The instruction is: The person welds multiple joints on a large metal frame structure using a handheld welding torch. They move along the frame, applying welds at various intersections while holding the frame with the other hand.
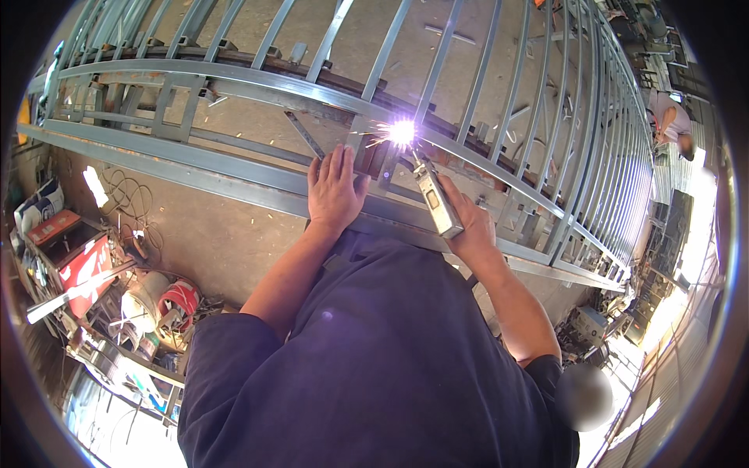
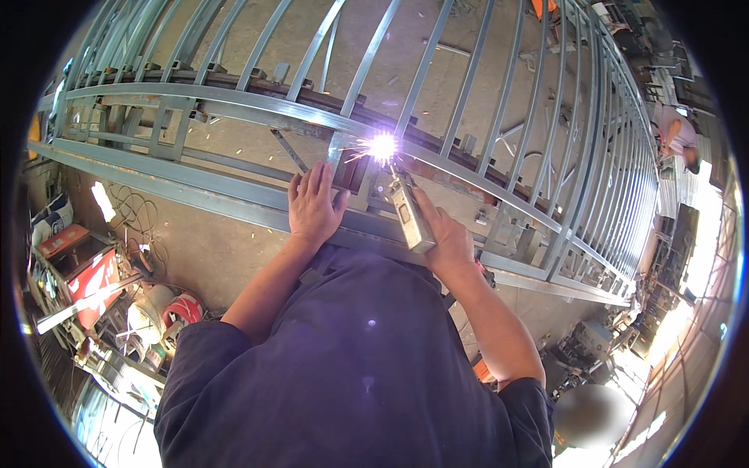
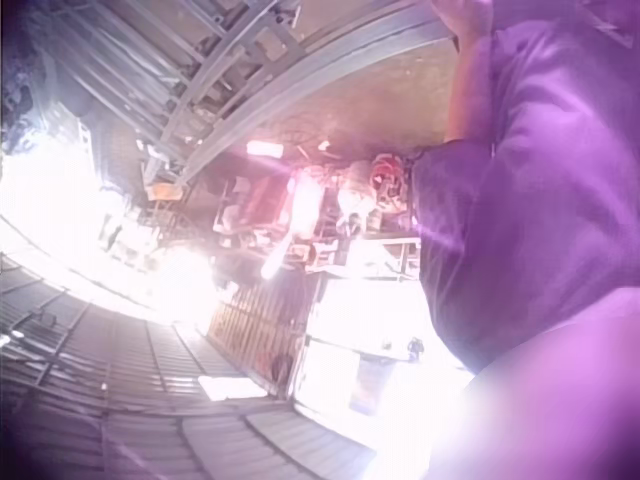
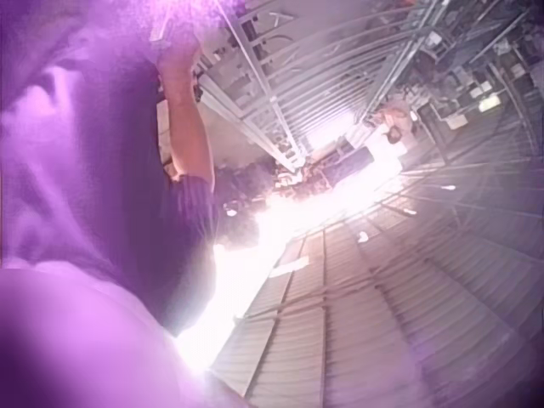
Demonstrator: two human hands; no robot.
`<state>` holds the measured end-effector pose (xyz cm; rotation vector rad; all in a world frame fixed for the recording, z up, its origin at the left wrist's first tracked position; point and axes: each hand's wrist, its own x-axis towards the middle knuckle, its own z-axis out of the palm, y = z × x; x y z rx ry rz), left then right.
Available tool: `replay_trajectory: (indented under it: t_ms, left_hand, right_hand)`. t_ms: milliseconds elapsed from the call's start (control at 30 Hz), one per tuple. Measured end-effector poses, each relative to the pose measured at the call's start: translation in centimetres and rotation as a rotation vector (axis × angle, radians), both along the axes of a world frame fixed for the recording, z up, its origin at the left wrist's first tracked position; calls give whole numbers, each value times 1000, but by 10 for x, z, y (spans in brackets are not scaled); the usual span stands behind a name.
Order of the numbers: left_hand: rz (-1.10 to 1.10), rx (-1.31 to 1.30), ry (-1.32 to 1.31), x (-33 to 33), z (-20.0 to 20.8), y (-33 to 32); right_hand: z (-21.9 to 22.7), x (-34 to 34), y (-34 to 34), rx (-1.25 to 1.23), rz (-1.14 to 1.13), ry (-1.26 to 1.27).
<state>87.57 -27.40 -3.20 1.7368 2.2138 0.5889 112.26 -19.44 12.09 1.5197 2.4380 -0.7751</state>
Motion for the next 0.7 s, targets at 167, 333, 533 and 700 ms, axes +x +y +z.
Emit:
replay_trajectory:
  t_ms: [167, 333, 533, 700]
  left_hand:
    - [5, -12, -2, 0, 1, -1]
    - [9, -20, -14, 1, 0, 0]
    - [65, 64, -72, -2, 2, -1]
    - [266, 82, -7, -30, 26, -28]
  right_hand:
    - [2, -1, 0, -11, -8, -24]
    - [3, 4, 1, -31, -22, -25]
    - [9, 13, 5, -75, -43, 78]
    - [43, 33, 9, -131, -26, 201]
